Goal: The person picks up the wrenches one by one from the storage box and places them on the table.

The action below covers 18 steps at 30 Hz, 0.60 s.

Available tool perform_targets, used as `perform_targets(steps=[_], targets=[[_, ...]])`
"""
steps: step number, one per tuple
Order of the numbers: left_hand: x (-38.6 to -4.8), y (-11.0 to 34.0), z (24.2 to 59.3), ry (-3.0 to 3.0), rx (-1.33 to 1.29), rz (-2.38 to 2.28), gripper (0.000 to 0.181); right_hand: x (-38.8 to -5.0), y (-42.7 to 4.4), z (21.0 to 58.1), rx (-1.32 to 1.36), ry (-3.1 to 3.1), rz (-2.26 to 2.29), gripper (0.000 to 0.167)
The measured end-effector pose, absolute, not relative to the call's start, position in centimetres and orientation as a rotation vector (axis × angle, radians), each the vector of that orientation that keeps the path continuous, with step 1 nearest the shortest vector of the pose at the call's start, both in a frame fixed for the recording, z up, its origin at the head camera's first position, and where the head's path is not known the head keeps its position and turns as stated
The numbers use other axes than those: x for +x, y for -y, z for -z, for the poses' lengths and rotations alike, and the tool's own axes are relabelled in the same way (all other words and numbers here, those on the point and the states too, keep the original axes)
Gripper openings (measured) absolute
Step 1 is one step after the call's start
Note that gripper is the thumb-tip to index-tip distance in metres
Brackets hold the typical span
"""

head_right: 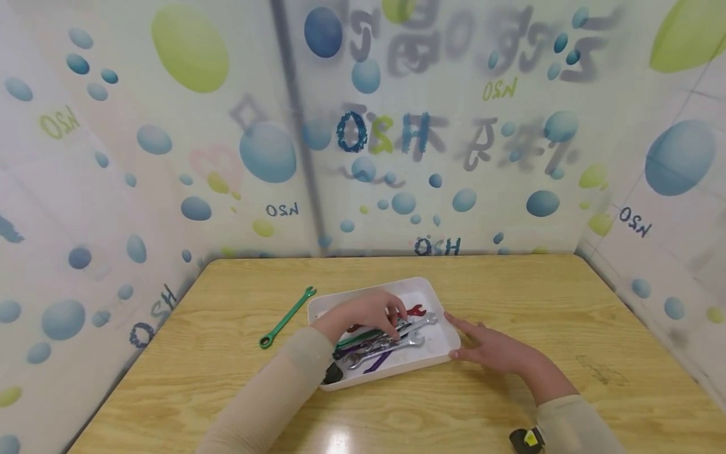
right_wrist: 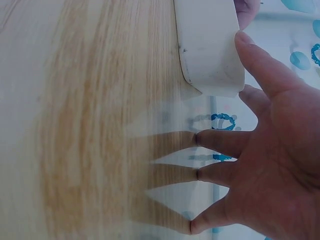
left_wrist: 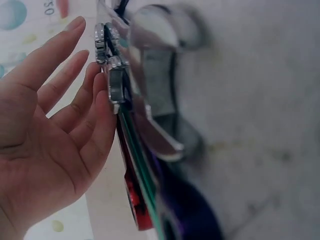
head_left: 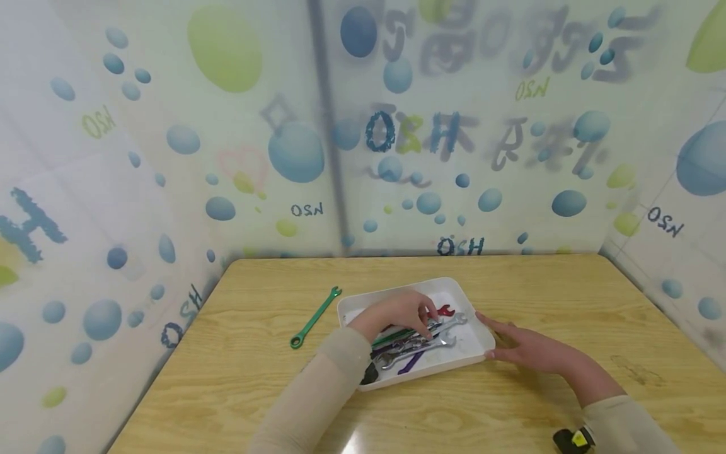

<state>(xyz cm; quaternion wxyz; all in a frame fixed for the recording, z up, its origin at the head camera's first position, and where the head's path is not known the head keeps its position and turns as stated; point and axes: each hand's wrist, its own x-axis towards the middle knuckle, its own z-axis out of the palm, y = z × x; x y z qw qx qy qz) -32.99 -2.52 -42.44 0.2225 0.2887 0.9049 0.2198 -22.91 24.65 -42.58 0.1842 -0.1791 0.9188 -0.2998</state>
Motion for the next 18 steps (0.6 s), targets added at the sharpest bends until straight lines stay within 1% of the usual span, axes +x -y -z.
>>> perform_targets(steps=[10,18], targets=[[-32.83,2.46,43.12,-2.478,0.819,-0.635,0.037,-22.83,-24.54,42.47,-0.471,-2.585,0.838,0.078],[-32.94,2.75,42.91,-2.471,0.804,-0.652,0.031,-22.84,-24.55,42.46,-0.477,-2.593,0.830,0.078]])
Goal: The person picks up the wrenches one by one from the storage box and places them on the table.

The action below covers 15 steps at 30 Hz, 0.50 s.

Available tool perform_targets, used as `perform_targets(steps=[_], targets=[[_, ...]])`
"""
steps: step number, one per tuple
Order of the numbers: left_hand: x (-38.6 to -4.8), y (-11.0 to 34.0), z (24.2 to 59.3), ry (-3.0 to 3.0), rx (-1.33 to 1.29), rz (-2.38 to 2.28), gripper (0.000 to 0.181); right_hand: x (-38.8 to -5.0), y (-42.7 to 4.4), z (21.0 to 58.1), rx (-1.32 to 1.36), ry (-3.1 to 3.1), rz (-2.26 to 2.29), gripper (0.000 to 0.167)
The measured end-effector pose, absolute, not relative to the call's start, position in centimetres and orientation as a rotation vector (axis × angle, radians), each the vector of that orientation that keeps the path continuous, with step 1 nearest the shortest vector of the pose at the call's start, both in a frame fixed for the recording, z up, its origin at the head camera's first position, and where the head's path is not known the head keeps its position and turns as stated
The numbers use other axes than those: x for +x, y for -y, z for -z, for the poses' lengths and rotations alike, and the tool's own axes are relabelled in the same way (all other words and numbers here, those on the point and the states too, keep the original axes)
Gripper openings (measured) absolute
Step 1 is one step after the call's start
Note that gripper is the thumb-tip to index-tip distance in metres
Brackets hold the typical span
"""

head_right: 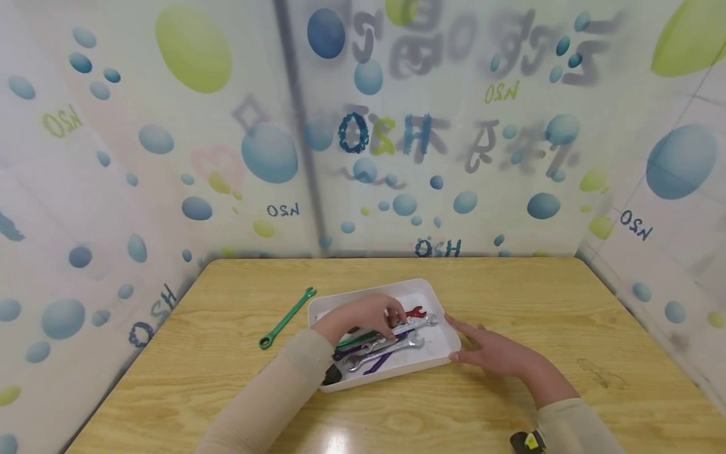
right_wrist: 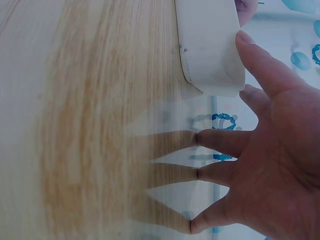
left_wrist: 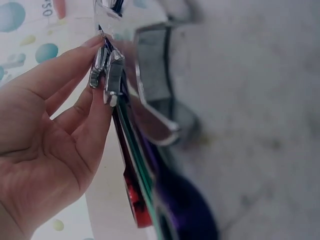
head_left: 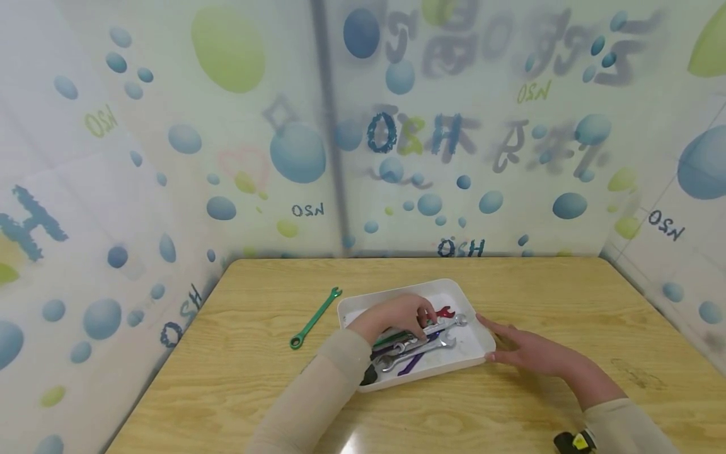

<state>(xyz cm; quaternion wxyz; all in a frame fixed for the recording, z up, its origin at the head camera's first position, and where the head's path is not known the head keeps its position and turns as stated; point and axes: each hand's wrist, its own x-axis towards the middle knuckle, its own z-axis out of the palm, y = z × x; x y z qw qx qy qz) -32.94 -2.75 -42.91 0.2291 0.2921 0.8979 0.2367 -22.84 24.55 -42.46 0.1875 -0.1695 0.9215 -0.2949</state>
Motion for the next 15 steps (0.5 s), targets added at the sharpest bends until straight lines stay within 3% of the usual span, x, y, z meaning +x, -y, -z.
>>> perform_targets(steps=[15], targets=[[-33.1,3.8,42.7,-2.369,0.779,-0.724,0.035,-22.9,-24.6,42.5,-0.488,-2.604,0.827,0.079]])
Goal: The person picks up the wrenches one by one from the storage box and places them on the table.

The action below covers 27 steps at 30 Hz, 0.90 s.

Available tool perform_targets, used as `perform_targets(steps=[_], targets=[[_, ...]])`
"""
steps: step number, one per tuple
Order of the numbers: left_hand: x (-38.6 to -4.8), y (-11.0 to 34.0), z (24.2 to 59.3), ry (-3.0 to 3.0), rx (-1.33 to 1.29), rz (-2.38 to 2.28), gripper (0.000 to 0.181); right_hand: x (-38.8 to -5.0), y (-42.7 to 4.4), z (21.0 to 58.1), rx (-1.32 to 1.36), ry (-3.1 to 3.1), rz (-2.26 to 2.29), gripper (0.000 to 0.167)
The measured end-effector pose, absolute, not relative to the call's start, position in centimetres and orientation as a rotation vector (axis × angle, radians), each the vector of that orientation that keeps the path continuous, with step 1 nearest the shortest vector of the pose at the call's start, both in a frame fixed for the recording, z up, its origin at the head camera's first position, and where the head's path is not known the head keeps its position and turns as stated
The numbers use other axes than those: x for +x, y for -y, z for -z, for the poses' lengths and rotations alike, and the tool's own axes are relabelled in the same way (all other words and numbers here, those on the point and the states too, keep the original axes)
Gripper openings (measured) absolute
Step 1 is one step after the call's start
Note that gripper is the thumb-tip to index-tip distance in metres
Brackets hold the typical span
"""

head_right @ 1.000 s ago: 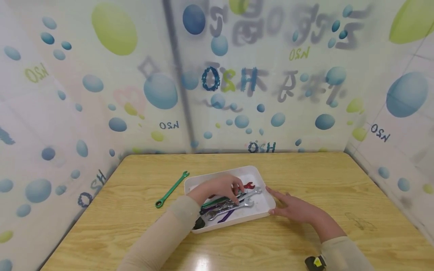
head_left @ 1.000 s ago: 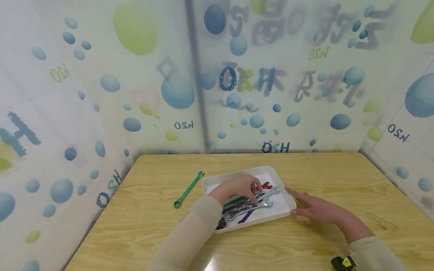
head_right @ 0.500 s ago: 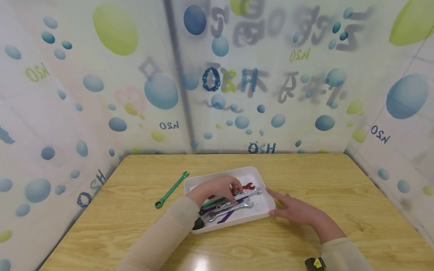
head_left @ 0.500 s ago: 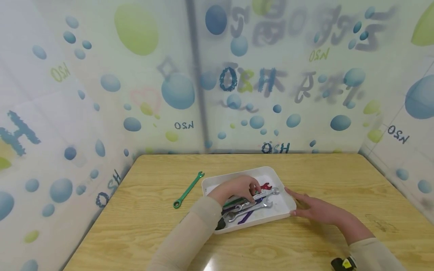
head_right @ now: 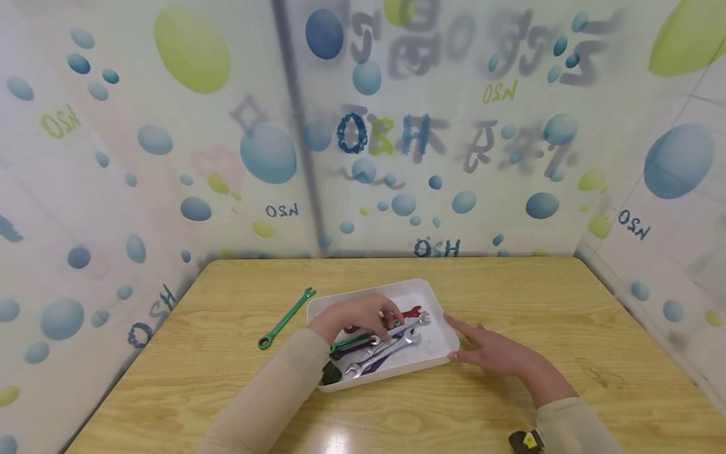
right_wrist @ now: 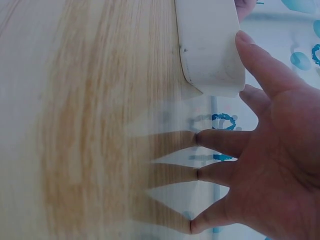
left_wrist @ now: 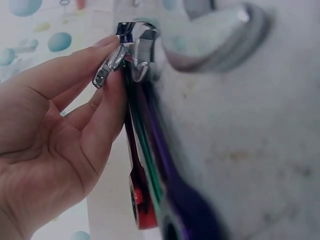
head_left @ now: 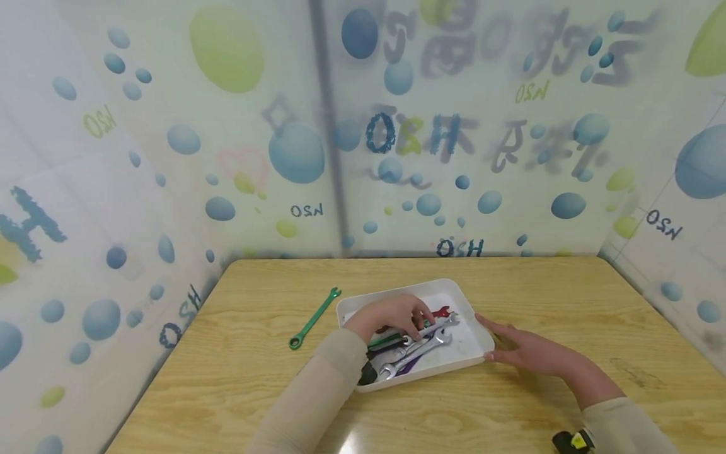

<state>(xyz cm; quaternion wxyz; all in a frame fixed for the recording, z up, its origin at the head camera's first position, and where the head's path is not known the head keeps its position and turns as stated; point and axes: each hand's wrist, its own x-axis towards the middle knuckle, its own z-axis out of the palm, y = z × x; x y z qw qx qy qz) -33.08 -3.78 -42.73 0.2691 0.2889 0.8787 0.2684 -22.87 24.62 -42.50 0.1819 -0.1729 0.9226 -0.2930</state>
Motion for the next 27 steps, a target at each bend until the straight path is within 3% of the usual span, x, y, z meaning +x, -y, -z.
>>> perform_targets(steps=[11,27], targets=[[-33.2,4.8,41.9,-2.214,0.756,-0.809,0.046,-22.9,-24.7,42.4,-0.527,-2.596,0.835,0.080],[-33.8,5.9,41.2,-2.037,0.619,-0.983,0.047,-22.8,-24.6,42.3,-0.494,-2.597,0.833,0.080]])
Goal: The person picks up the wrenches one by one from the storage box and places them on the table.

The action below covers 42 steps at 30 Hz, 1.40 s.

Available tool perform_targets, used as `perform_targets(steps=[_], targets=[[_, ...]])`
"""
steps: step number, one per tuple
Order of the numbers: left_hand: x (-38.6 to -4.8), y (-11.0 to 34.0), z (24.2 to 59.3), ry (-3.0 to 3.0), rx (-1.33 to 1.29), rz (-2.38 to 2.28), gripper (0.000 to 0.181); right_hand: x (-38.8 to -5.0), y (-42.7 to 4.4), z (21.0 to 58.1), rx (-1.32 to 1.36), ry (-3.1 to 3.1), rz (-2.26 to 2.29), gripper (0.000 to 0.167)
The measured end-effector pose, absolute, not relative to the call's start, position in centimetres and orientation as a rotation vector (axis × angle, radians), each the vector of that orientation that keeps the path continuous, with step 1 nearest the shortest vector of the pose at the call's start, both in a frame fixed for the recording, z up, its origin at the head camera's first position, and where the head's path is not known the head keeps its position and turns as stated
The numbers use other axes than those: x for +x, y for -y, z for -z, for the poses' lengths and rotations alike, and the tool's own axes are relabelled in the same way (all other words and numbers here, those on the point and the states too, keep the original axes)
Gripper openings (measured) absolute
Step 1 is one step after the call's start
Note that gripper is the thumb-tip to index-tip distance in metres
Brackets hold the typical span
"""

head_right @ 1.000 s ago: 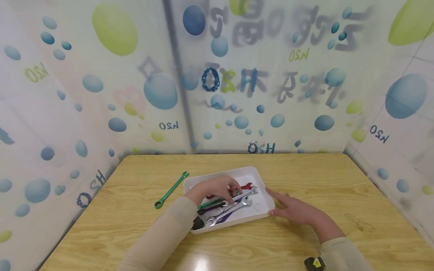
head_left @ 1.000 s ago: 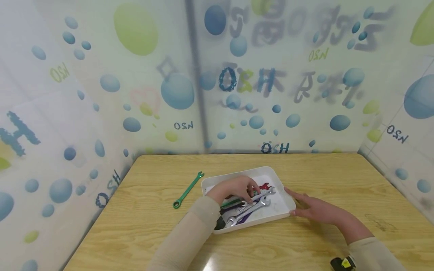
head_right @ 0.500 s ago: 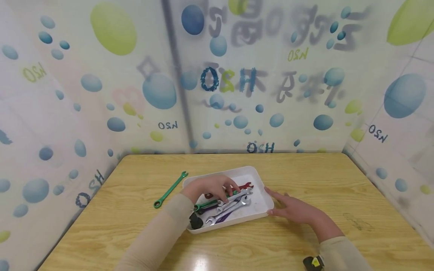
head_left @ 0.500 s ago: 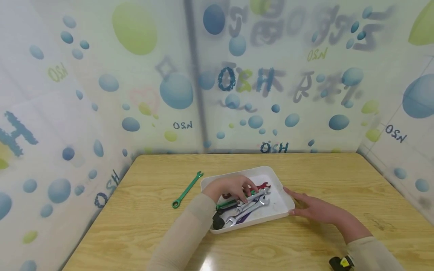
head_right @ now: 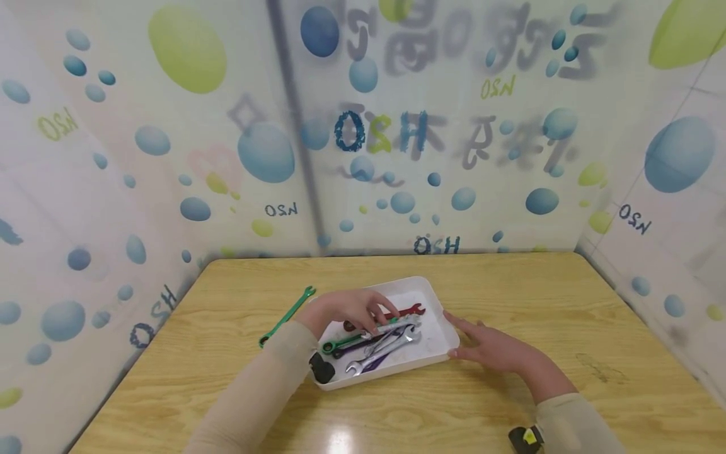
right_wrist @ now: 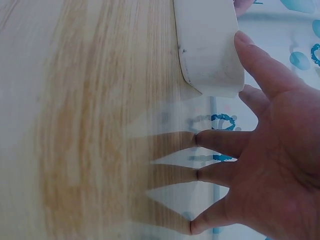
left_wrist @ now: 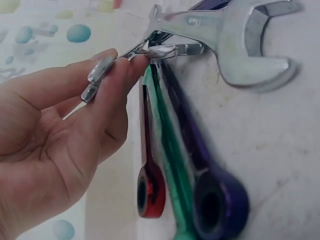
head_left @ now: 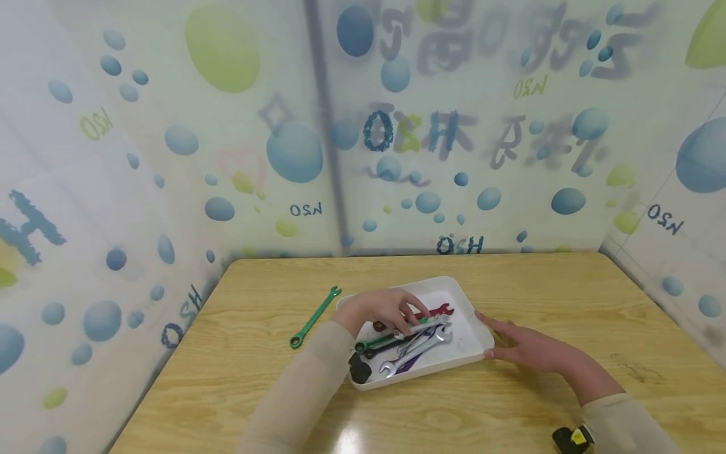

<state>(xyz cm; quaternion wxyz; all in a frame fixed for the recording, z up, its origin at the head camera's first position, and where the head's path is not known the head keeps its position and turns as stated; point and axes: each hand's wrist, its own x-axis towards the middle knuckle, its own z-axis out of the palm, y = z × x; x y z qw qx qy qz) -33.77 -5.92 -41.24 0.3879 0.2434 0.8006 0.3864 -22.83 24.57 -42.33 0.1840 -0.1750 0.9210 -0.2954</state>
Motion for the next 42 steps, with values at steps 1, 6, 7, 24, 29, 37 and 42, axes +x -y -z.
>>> perform_targets(steps=[1,6,7,24,29,37,42], targets=[[-33.8,6.0,41.1,-2.038,0.621,-0.984,0.047,-22.8,-24.6,42.4,-0.492,-2.597,0.834,0.080],[-33.5,6.4,40.5,-2.075,0.577,-1.033,0.045,-22.9,-24.7,42.5,-0.497,-2.595,0.848,0.080],[-33.4,6.5,40.5,-2.086,0.560,-1.046,0.045,-22.9,-24.7,42.5,-0.501,-2.595,0.849,0.080],[-32.4,7.6,37.7,-2.151,0.472,-1.173,0.072,-22.8,-24.9,42.5,-0.480,-2.590,0.843,0.080],[-32.0,8.9,37.3,-2.172,0.464,-1.210,0.074,-22.9,-24.9,42.7,-0.493,-2.579,0.869,0.080],[-31.1,11.2,36.9,-2.169,0.367,-1.363,0.069,-23.0,-24.8,42.8,-0.486,-2.570,0.874,0.081],[-30.7,12.6,36.5,-2.182,0.342,-1.414,0.062,-22.9,-24.7,42.6,-0.501,-2.577,0.870,0.081]])
